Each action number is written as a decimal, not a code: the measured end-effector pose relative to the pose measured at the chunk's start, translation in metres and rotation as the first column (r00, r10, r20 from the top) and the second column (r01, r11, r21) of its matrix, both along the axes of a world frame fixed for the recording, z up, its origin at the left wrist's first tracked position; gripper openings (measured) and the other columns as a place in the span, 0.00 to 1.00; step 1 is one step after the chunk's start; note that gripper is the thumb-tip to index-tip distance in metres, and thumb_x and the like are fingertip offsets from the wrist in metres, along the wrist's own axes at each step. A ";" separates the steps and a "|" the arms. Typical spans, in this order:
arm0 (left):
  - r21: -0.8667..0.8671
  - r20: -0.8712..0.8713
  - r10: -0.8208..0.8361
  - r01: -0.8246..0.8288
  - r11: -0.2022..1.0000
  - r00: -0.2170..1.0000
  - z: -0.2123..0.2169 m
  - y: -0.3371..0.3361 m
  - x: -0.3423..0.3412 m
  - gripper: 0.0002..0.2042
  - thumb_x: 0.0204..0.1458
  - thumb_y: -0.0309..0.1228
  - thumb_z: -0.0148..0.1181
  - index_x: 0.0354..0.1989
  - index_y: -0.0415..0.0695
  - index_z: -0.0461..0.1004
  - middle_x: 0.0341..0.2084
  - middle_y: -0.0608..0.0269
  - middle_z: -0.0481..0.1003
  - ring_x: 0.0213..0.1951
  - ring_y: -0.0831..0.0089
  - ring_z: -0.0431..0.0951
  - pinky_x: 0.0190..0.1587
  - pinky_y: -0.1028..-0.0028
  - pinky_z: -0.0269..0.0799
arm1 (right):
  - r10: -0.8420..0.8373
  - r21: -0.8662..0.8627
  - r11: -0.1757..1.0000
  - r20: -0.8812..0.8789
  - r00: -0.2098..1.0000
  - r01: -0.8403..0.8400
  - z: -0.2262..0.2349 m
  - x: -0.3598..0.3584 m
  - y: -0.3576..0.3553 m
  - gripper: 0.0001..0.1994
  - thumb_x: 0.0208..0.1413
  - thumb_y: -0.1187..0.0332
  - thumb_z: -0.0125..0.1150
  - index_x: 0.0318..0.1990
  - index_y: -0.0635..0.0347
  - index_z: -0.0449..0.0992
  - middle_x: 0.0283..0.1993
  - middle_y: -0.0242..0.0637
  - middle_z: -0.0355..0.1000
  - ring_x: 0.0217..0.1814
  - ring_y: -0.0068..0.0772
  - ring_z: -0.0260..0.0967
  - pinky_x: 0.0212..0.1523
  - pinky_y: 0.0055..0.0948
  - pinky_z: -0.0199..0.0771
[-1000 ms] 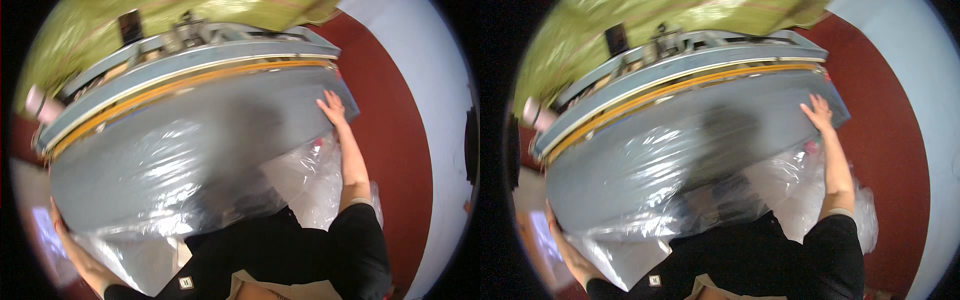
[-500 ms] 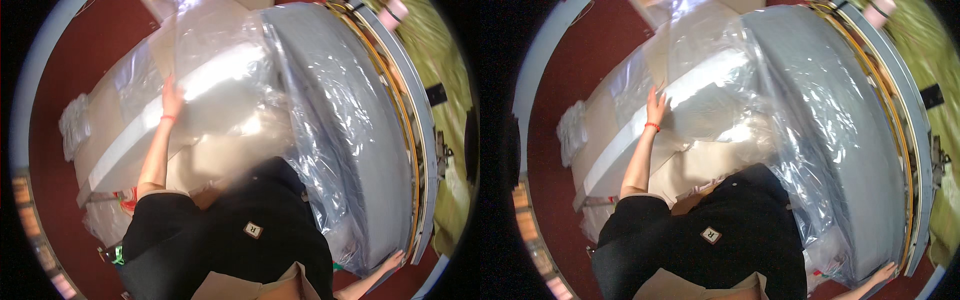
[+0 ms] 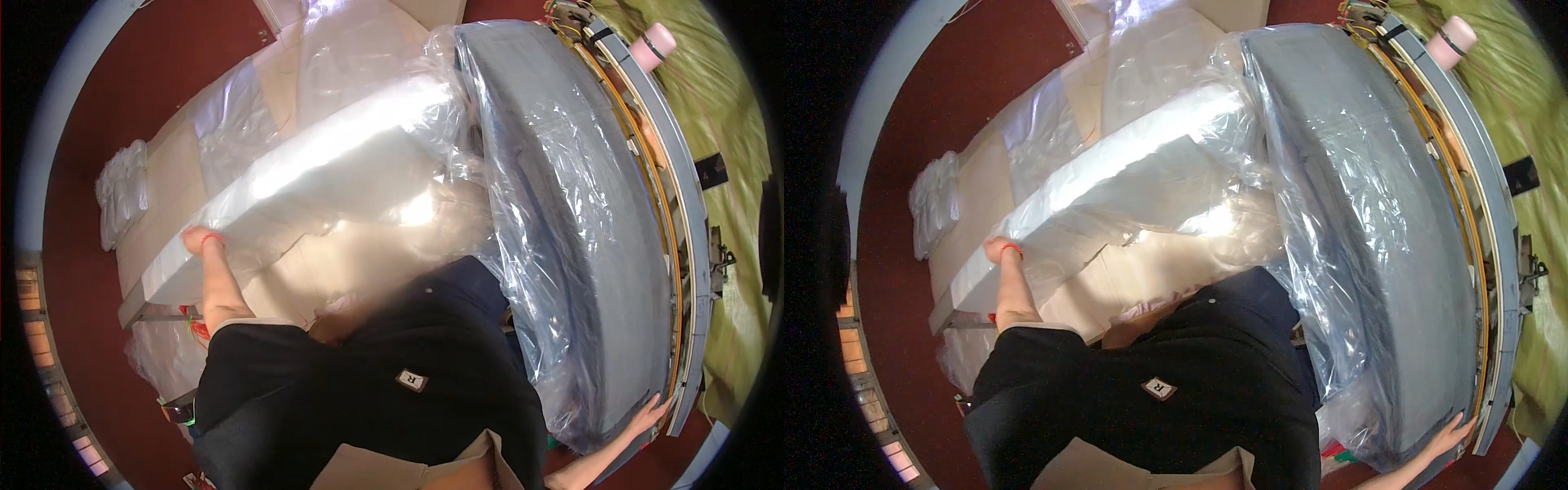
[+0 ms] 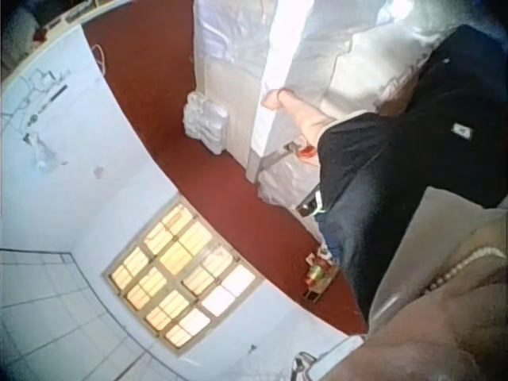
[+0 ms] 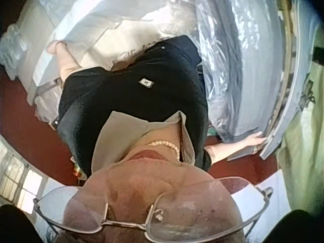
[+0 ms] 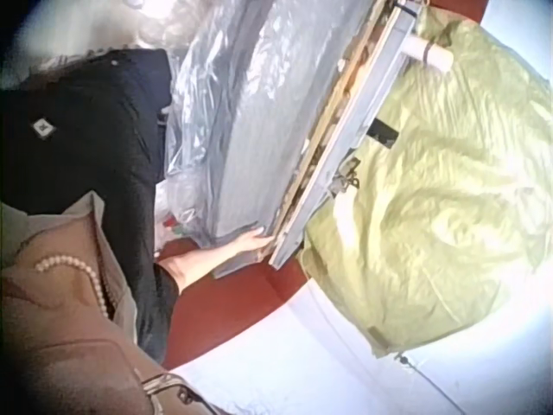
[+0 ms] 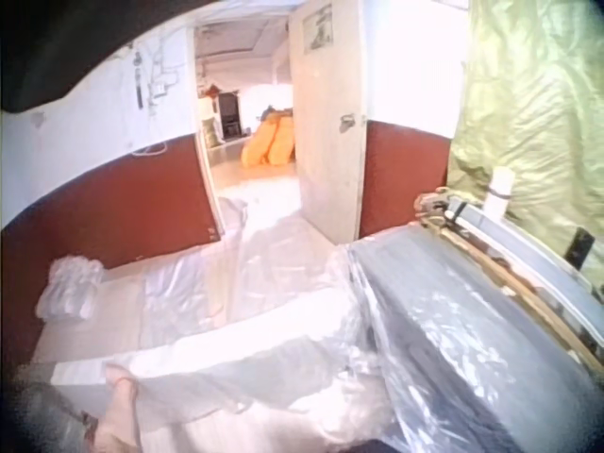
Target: Applying and sealing large sheets of plastic film over components on a manufacturing machine.
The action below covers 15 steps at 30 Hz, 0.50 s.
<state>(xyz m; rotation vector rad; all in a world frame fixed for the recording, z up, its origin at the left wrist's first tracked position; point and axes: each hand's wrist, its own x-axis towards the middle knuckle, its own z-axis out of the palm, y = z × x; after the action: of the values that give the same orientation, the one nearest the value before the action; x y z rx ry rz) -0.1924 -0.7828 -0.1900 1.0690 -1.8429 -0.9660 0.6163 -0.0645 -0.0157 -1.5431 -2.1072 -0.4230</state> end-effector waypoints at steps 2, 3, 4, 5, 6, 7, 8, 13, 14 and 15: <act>-0.031 -0.032 -0.135 0.134 0.991 0.990 0.014 0.003 -0.016 0.07 0.46 0.27 0.46 0.27 0.40 0.72 0.28 0.60 0.73 0.32 0.71 0.70 0.37 0.71 0.66 | -0.018 -0.001 1.000 0.006 1.000 0.018 0.000 0.005 0.001 0.26 0.57 0.57 0.44 0.57 0.68 0.54 0.59 0.51 0.52 0.61 0.45 0.49 0.58 0.34 0.49; -0.065 -0.056 -0.264 0.260 0.963 0.963 0.023 0.008 -0.029 0.07 0.47 0.28 0.47 0.29 0.40 0.71 0.29 0.60 0.72 0.34 0.72 0.70 0.38 0.71 0.65 | -0.018 -0.035 0.999 -0.055 0.998 0.016 0.003 -0.003 0.003 0.26 0.57 0.58 0.44 0.56 0.68 0.55 0.58 0.51 0.53 0.60 0.45 0.50 0.58 0.33 0.50; -0.104 -0.076 -0.389 0.380 0.919 0.918 0.033 0.014 -0.043 0.07 0.48 0.29 0.47 0.30 0.40 0.71 0.31 0.61 0.72 0.36 0.73 0.70 0.39 0.72 0.65 | -0.019 -0.068 0.998 -0.117 0.993 0.011 0.007 -0.015 0.008 0.25 0.57 0.58 0.44 0.56 0.69 0.55 0.58 0.51 0.54 0.60 0.44 0.51 0.58 0.32 0.50; -0.143 -0.090 -0.513 0.499 0.855 0.854 0.044 0.026 -0.058 0.08 0.49 0.30 0.48 0.32 0.40 0.71 0.32 0.61 0.72 0.37 0.73 0.70 0.40 0.72 0.65 | 0.074 0.006 0.997 -0.089 0.993 -0.074 0.017 -0.054 0.000 0.23 0.57 0.61 0.45 0.55 0.69 0.57 0.56 0.51 0.56 0.58 0.42 0.54 0.57 0.31 0.52; -0.095 -0.113 -0.766 0.760 0.643 0.633 0.062 0.105 -0.053 0.09 0.50 0.32 0.49 0.36 0.41 0.70 0.34 0.62 0.71 0.39 0.74 0.69 0.40 0.72 0.65 | 0.114 -0.055 0.991 -0.160 0.980 -0.125 0.027 -0.062 0.001 0.21 0.57 0.64 0.46 0.54 0.68 0.59 0.55 0.48 0.59 0.57 0.39 0.56 0.56 0.29 0.53; 0.009 -0.018 -0.862 0.862 0.506 0.506 0.114 0.205 -0.023 0.11 0.50 0.33 0.49 0.40 0.44 0.70 0.33 0.65 0.71 0.36 0.75 0.68 0.39 0.74 0.65 | 0.119 -0.119 0.981 -0.273 0.955 -0.156 0.041 -0.097 -0.012 0.18 0.57 0.66 0.46 0.52 0.68 0.62 0.53 0.44 0.62 0.54 0.35 0.59 0.54 0.27 0.56; 0.106 -0.115 -0.968 0.971 0.213 0.225 0.159 0.275 0.015 0.12 0.50 0.32 0.50 0.43 0.47 0.69 0.23 0.72 0.65 0.24 0.85 0.62 0.24 0.84 0.59 | 0.147 -0.188 0.955 -0.369 0.918 -0.228 0.042 -0.125 -0.017 0.17 0.56 0.67 0.46 0.50 0.68 0.64 0.51 0.41 0.64 0.52 0.31 0.61 0.53 0.25 0.58; 0.069 -0.247 -0.606 0.610 -0.789 -0.756 0.270 0.451 0.151 0.14 0.51 0.24 0.47 0.46 0.37 0.68 0.34 0.64 0.71 0.36 0.77 0.70 0.40 0.79 0.64 | 0.236 -0.360 0.647 -0.744 0.625 -0.672 0.078 -0.329 -0.081 0.16 0.49 0.76 0.51 0.48 0.64 0.68 0.45 0.39 0.69 0.46 0.27 0.66 0.47 0.24 0.64; -0.075 -0.178 -0.487 0.505 -0.860 -0.855 0.285 0.467 0.166 0.15 0.49 0.23 0.47 0.47 0.37 0.67 0.36 0.62 0.71 0.37 0.76 0.69 0.41 0.78 0.64 | 0.256 -0.304 0.486 -0.847 0.466 -0.820 0.085 -0.359 -0.096 0.20 0.47 0.78 0.51 0.50 0.64 0.65 0.48 0.40 0.67 0.48 0.28 0.65 0.47 0.25 0.65; -0.217 -0.099 -0.347 0.361 -0.907 -0.933 0.298 0.484 0.182 0.16 0.48 0.21 0.47 0.48 0.37 0.66 0.38 0.61 0.70 0.39 0.74 0.69 0.42 0.78 0.63 | 0.268 -0.240 0.330 -0.903 0.335 -0.913 0.093 -0.379 -0.106 0.26 0.44 0.78 0.53 0.55 0.63 0.60 0.51 0.41 0.64 0.51 0.29 0.62 0.47 0.26 0.65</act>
<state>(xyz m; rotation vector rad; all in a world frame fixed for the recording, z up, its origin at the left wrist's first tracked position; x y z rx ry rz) -0.0104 -0.2988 0.1083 -2.4586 -1.7964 -1.9235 0.2377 -0.1705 0.0776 -0.6358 -1.9659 1.3909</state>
